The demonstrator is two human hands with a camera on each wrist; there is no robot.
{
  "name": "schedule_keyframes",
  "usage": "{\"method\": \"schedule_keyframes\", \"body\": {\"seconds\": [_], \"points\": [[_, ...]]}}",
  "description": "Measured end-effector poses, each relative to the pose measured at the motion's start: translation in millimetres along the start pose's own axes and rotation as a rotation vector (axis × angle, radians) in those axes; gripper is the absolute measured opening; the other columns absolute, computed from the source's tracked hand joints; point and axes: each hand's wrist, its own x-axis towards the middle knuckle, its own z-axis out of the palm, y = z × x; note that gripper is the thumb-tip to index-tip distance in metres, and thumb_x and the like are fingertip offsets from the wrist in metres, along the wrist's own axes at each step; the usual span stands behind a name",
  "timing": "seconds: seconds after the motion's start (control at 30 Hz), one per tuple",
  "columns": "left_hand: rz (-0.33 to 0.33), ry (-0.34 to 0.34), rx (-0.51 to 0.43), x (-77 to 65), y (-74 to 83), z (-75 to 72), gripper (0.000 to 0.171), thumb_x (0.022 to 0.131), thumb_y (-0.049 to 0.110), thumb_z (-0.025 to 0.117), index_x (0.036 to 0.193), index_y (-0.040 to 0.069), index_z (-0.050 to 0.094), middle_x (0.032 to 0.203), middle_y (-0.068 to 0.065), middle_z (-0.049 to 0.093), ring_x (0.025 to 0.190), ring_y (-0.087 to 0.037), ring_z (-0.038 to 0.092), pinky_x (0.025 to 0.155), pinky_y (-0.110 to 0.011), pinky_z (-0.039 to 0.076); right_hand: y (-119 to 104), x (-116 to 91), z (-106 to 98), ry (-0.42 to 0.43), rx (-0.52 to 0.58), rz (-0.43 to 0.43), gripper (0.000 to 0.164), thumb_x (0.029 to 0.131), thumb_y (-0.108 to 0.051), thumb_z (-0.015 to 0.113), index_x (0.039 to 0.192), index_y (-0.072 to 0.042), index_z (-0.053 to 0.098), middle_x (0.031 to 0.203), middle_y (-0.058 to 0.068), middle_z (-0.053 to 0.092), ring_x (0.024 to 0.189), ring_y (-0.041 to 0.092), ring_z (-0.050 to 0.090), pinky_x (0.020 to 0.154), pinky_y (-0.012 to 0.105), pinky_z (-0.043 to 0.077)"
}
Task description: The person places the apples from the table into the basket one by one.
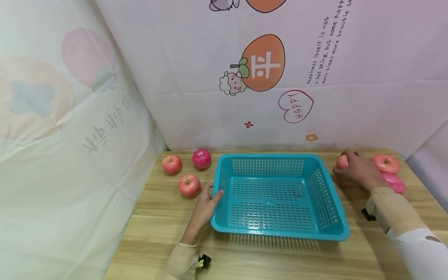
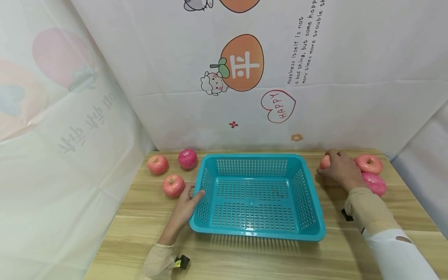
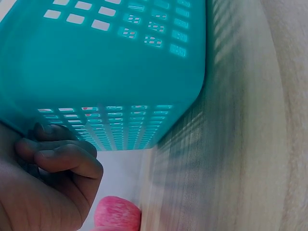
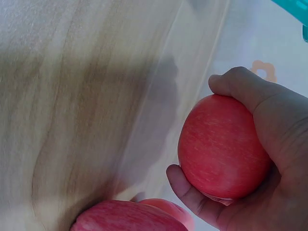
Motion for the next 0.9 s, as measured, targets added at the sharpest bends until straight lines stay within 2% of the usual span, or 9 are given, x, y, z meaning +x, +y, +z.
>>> {"method": "schedule_keyframes", "body": {"seconds": [0.57,0.9], "points": [[0.001,0.003,0.01,0.0,-1.3,0.6,0.048,0.111,0.035,0.057,0.151,0.011,0.045,0.124,-0.023,0.071,0.101,-0.032,0.078,0.077,-0.043,0.067,-17,-11,-10,0.047,-0.019,-0.042,0.081,0.09,-0.045,0.077,0.144,0.005,0.044,0.137,0.043,0.041,0.115,0.063,0.049,0.094,0.079,0.044],[0.013,0.003,-0.003,0.2,-1.7,0.1,0.047,0.111,0.033,0.057,0.15,0.01,0.046,0.121,-0.023,0.073,0.099,-0.032,0.078,0.078,-0.043,0.067,-35,-18,-19,0.088,-0.02,-0.065,0.079,0.09,-0.042,0.08,0.144,0.004,0.047,0.138,0.041,0.046,0.113,0.061,0.051,0.088,0.077,0.047]]}}
